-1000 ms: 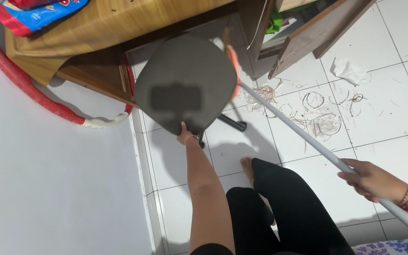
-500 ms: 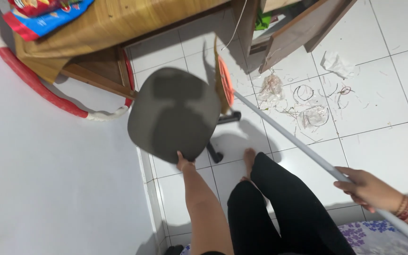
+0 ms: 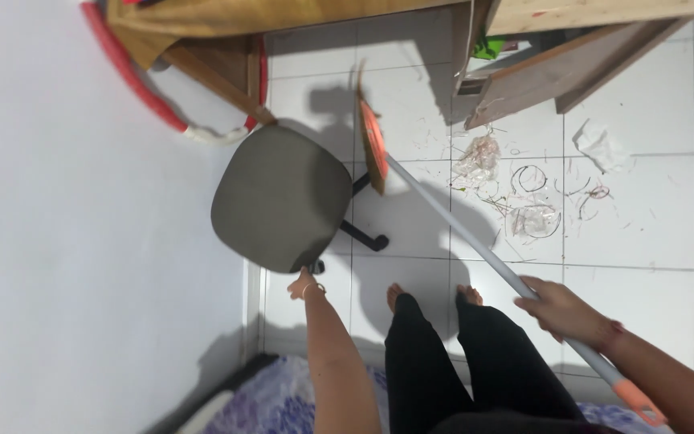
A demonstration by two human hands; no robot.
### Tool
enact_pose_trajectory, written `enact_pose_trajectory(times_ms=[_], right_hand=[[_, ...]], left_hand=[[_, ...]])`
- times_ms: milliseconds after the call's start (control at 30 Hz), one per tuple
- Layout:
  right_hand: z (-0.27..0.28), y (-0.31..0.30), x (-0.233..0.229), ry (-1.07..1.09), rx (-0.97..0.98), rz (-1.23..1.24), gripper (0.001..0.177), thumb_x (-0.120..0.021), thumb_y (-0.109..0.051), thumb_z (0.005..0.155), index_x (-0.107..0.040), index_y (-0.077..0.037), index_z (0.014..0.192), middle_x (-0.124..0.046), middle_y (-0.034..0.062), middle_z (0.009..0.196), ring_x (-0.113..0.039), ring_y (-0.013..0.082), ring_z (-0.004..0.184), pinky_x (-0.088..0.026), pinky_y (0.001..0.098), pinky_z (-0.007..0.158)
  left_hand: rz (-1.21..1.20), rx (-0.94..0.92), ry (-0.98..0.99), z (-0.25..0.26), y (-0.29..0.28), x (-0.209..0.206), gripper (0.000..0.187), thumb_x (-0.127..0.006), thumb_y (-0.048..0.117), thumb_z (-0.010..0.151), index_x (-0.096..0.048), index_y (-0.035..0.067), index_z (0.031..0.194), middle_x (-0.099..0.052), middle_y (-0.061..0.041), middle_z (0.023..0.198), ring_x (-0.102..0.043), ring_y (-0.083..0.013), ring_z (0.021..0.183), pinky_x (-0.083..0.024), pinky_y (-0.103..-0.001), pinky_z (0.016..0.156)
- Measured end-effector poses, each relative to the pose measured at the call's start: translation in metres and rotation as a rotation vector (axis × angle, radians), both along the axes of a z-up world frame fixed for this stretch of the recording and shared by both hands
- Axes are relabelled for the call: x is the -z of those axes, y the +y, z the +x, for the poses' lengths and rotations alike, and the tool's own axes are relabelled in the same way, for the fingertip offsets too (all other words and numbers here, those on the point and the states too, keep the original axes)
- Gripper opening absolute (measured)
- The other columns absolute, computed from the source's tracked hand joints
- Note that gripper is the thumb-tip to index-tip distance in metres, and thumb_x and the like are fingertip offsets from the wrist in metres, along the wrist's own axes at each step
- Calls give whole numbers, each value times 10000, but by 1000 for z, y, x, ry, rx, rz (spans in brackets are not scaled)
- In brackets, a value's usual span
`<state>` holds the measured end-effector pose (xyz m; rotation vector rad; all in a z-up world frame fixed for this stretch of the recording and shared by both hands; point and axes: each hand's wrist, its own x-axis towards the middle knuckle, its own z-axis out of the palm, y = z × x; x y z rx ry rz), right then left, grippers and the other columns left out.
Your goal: The person tidies a bedroom by organizing items on a desk and sweeping debris from the floor with a broom.
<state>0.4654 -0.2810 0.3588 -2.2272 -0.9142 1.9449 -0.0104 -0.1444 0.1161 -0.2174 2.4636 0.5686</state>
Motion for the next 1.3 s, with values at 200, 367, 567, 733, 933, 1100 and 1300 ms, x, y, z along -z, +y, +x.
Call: enact_pose_trajectory(times_ms=[200, 367, 567, 733, 933, 1100, 1300], right_hand=[[23, 23, 6, 103, -74, 180, 567, -602, -85, 940, -460, 133, 1444, -610, 214, 628, -576, 276, 325, -453, 376, 252], [13, 67, 25, 207, -3, 261, 613, -546, -104, 985, -340, 182, 1486, -562, 166, 715, -537, 184, 397, -460, 317, 291], [6, 93, 60, 217, 39, 325, 630, -627, -92, 955, -366, 173, 1464, -517, 196, 697, -540, 229, 429, -457, 368, 270], [0, 107, 66, 186, -20, 336, 597, -616, -94, 960, -393, 192, 1434, -533, 198, 700, -565, 222, 444, -471, 349, 272], [-25, 114, 70, 196, -92, 298, 589, -615, -63, 933, -412, 189, 1426, -553, 202, 699, -576, 231, 454, -470, 354, 279], [-17, 102, 63, 210, -82, 261, 591, -607, -61, 928, -416, 177, 1434, -538, 202, 695, -556, 230, 441, -456, 358, 277], [-11, 111, 43, 205, -100, 286, 572, -581, -39, 928, -422, 181, 1432, -534, 213, 694, -544, 225, 437, -449, 348, 271]], left_hand=[[239, 273, 57, 43, -87, -64, 894, -771, 356, 909, -289, -76, 1525, -302, -292, 1470, -451, -500, 1375, -479, -542, 1106], [262, 376, 100, 51, -130, -107, 817, -742, 309, 932, -299, -78, 1500, -290, -277, 1490, -416, -501, 1405, -413, -520, 1177], [287, 331, 141, 42, -144, -139, 797, -740, 308, 935, -304, -53, 1495, -286, -270, 1506, -409, -471, 1421, -395, -508, 1193], [302, 340, 128, 36, -145, -142, 796, -739, 322, 931, -317, -56, 1490, -302, -283, 1502, -420, -475, 1414, -410, -511, 1180], [282, 374, 108, 23, -149, -141, 781, -724, 340, 942, -323, -51, 1486, -328, -292, 1482, -441, -477, 1398, -431, -519, 1156], [239, 375, 102, 16, -148, -142, 817, -722, 388, 933, -314, -52, 1488, -316, -297, 1488, -447, -481, 1391, -440, -525, 1147], [241, 429, 83, 31, -118, -168, 824, -684, 330, 971, -249, -102, 1521, -281, -352, 1535, -363, -494, 1450, -395, -540, 1185]])
